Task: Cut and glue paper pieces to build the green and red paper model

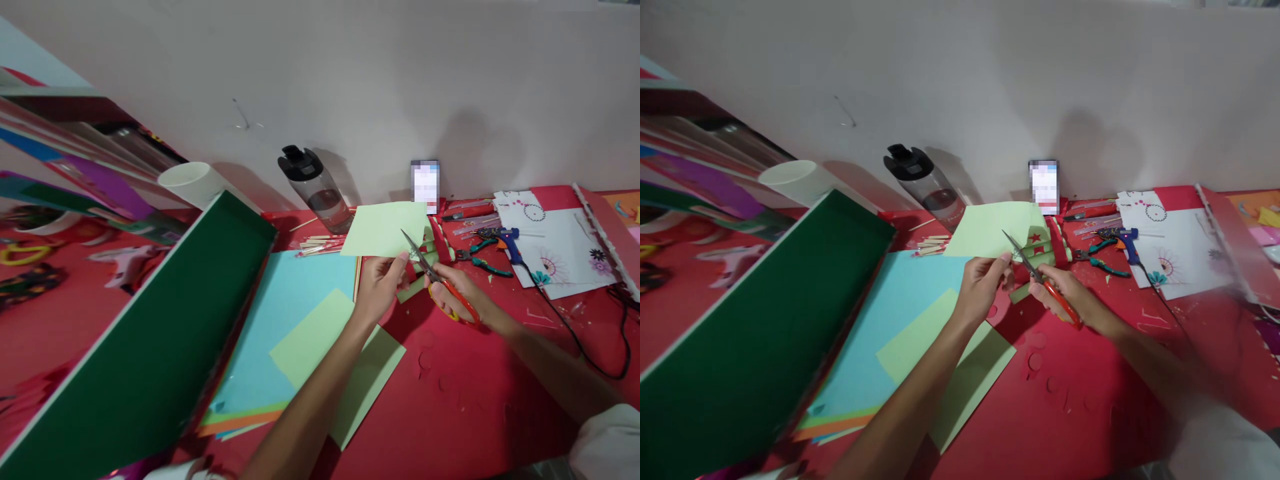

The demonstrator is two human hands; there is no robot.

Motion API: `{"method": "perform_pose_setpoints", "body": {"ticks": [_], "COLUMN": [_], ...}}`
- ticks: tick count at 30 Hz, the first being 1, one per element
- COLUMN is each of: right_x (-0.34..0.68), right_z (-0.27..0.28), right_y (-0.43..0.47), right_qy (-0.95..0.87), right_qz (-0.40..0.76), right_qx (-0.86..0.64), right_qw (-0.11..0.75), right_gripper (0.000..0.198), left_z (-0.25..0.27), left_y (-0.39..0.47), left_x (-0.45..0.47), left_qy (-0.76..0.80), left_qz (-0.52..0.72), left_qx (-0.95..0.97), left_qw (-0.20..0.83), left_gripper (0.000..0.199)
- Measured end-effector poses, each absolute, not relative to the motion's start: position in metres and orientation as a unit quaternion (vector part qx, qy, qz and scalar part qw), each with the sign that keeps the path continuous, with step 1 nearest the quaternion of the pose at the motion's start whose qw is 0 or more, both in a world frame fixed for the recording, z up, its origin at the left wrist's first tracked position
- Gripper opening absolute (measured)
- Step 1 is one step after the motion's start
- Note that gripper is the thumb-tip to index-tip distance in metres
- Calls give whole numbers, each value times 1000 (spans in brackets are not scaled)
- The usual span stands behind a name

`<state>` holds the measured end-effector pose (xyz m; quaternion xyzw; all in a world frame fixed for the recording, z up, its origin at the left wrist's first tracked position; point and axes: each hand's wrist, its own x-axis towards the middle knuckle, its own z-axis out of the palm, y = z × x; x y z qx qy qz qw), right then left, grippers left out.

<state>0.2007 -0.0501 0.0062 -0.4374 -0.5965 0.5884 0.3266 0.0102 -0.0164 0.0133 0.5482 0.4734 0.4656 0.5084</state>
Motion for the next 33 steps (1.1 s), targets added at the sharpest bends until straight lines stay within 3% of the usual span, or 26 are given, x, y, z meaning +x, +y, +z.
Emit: {"method": "perform_pose_setpoints", "body": {"ticks": [12, 33], "right_x": [203, 230], "right_z": [17, 19], "right_y": [-50, -35], "right_qy": [-614, -747], "right_qz": [574, 437], "right_qx": [-449, -454], "right_qw": [304, 213], "right_gripper": [40, 23], "left_z": [14, 8], "left_y": [-15, -14], "left_x": [9, 6], "left_qy": [469, 453], "left_qz": [456, 451], "left_qx": [563, 574], "left_qw": [505, 512], "left_gripper": [51, 38]}}
